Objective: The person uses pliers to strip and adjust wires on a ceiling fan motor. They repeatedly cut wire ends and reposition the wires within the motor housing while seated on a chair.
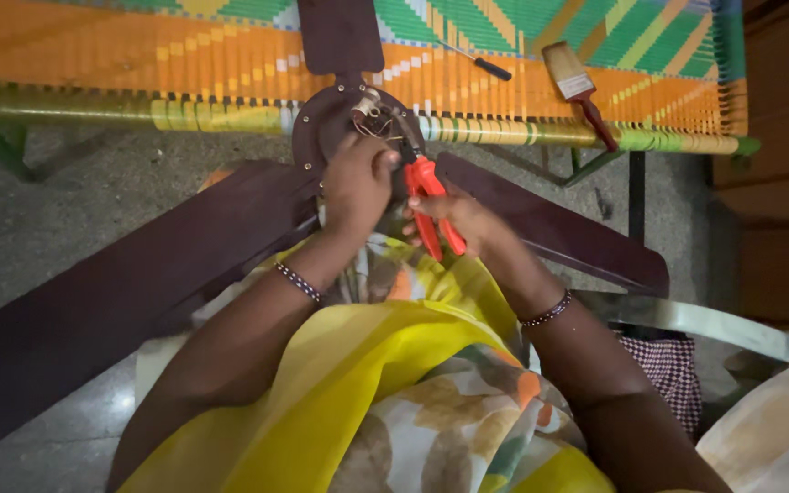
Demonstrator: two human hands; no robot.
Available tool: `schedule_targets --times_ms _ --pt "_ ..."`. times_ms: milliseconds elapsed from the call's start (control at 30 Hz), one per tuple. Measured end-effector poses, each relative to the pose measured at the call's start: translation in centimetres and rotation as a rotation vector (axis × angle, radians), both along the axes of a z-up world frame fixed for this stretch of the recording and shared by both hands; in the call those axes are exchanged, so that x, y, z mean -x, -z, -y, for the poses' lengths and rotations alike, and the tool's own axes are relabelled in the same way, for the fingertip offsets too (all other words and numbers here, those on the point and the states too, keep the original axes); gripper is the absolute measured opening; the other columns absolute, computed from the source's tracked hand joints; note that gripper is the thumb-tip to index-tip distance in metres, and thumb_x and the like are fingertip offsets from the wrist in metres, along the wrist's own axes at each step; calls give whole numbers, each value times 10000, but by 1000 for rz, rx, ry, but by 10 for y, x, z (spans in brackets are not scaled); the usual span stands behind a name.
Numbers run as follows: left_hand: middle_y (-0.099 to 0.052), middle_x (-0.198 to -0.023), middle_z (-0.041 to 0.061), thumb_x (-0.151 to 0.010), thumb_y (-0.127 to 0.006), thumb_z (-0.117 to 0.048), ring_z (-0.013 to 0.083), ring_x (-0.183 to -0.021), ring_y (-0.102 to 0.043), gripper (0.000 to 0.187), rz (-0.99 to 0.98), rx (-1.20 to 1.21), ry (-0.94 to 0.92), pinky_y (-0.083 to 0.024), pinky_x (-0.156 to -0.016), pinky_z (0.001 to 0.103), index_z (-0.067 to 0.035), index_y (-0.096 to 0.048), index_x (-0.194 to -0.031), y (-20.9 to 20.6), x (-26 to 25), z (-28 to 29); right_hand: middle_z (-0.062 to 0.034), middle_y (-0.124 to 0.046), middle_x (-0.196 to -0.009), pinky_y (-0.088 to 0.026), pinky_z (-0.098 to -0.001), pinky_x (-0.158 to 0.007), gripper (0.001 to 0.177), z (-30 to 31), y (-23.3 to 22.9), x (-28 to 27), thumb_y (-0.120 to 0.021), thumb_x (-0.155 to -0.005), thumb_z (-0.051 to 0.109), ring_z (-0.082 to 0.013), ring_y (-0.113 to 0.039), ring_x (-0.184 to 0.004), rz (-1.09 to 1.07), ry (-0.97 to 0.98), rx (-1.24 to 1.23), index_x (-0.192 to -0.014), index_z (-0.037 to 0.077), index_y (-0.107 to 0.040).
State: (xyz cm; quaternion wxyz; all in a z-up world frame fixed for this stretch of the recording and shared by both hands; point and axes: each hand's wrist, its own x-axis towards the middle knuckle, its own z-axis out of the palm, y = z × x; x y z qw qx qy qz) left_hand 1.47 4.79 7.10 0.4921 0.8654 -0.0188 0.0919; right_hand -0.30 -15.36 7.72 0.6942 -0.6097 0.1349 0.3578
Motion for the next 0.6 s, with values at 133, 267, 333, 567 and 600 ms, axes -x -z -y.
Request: schedule_targets --times_ms 133,267,333,567,600 --pt "-617 -1093 141 -886 -724 -106 393 -975 -654 225 184 105 51 -521 -811 460 -72 -703 -1108 -6 -9 -7 -131 -646 -1081 -613 -444 -755 582 -5 -6 5 -742 -869 241 -287 -712 -937 42 5 2 -1366 73 -491" --pt "-628 -1071 132 -894 -720 -92 386 -957 -654 173 158 154 41 -514 -811 465 -72 -685 -1062 -4 -13 2 -130 -648 -1131 -603 -435 -768 625 -5 0 10 -737 -877 261 -288 -710 -976 81 1 7 -1394 71 -443" --pt "-640 -1047 129 -927 -709 -82 377 -957 -658 114 160 193 26 -522 -807 450 -75 -670 -1034 0 -16 5 -131 -648 -1150 -596 -428 -788 644 -5 5 14 -732 -887 269 -288 -708 -998 86 8 -28 -1419 75 -425" --pt "-621 -996 174 -873 -583 82 418 -968 -645 184 211 208 62 -505 -815 477 -27 -604 -1019 11 -21 5 -126 -633 -1186 -569 -427 -824 663 -9 14 16 -729 -904 299 -283 -688 -1031 123 23 -25 -1451 85 -423" --pt "-629 -994 179 -849 -586 80 423 -951 -644 200 208 190 75 -505 -798 480 -26 -611 -1017 13 -21 4 -121 -625 -1190 -560 -431 -815 675 -11 13 15 -732 -892 301 -280 -677 -1029 134 19 33 -1456 101 -419"
